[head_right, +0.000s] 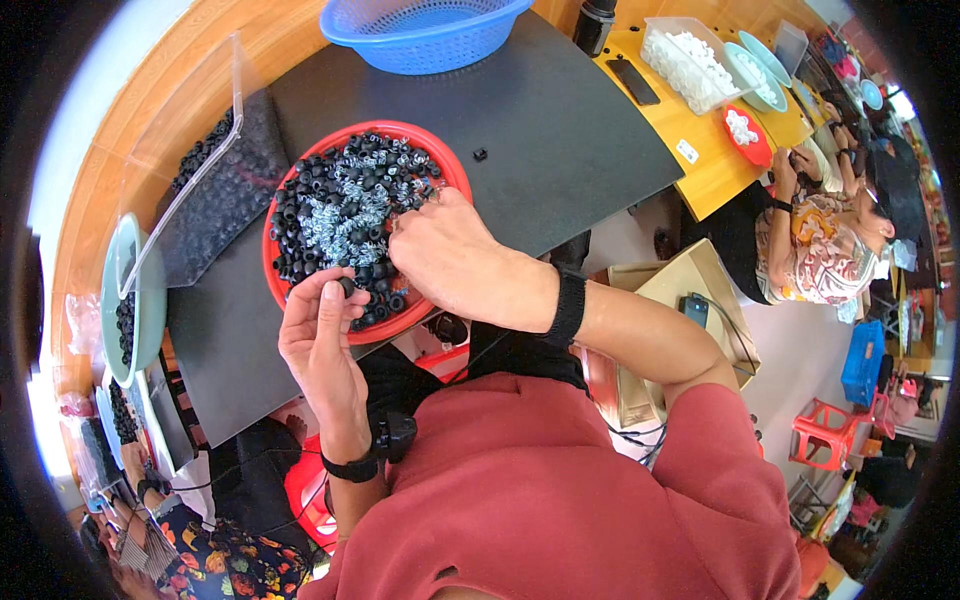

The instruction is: Sorting and assembling small black rings or nuts with blue inner components at a work table.

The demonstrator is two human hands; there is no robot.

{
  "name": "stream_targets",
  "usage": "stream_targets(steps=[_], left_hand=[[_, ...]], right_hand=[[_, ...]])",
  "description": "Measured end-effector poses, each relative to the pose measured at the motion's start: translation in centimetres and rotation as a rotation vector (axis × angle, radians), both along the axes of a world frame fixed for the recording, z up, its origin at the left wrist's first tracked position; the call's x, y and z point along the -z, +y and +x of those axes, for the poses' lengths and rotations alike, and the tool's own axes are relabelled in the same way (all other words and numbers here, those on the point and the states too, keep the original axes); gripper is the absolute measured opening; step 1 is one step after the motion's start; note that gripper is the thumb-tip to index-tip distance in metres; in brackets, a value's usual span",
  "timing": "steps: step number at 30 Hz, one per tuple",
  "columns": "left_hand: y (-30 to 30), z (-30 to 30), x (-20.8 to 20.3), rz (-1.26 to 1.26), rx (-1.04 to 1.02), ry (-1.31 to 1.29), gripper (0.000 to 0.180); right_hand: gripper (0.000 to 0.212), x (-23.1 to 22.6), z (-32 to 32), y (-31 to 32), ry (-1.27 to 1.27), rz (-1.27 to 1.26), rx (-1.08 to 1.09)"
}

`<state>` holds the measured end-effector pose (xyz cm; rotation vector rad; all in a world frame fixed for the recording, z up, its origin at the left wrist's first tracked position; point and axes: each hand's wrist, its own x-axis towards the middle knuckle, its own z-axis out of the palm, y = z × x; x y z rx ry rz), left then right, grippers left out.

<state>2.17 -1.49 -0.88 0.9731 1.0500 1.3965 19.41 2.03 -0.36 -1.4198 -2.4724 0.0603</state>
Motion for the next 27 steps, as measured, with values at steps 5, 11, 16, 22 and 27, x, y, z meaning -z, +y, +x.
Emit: stream_targets(steps=[5,11,16,22,27], left_hand=[[-0.3,-0.2,0.1,0.010,0.071,0.139,0.021],[0.0,1.0,-1.0,-0.045,0.169,0.278,0.019],[0.5,1.2,-0.7,-0.025,0.201,0.168,0.017],[0.0,1.6,-0.9,0.102,0.073,0.266,0.014],[-0.3,1.9,0.2,0.369,-0.041,0.540,0.010]], right_hand=[[0.013,-1.3,1.1,-0.5,0.270,-0.155,-0.019],[0.011,-2.3,1.2,-1.4,0.328,0.147,-0.193],[0.011,-2.0,2.0,-1.1,0.449,0.243,-0.284],[0.014,-1.8,1.8,-1.2,0.766,-0.175,-0.091],[0.020,-2.2,1.3,-2.1,0.814,-0.359,-0.104]])
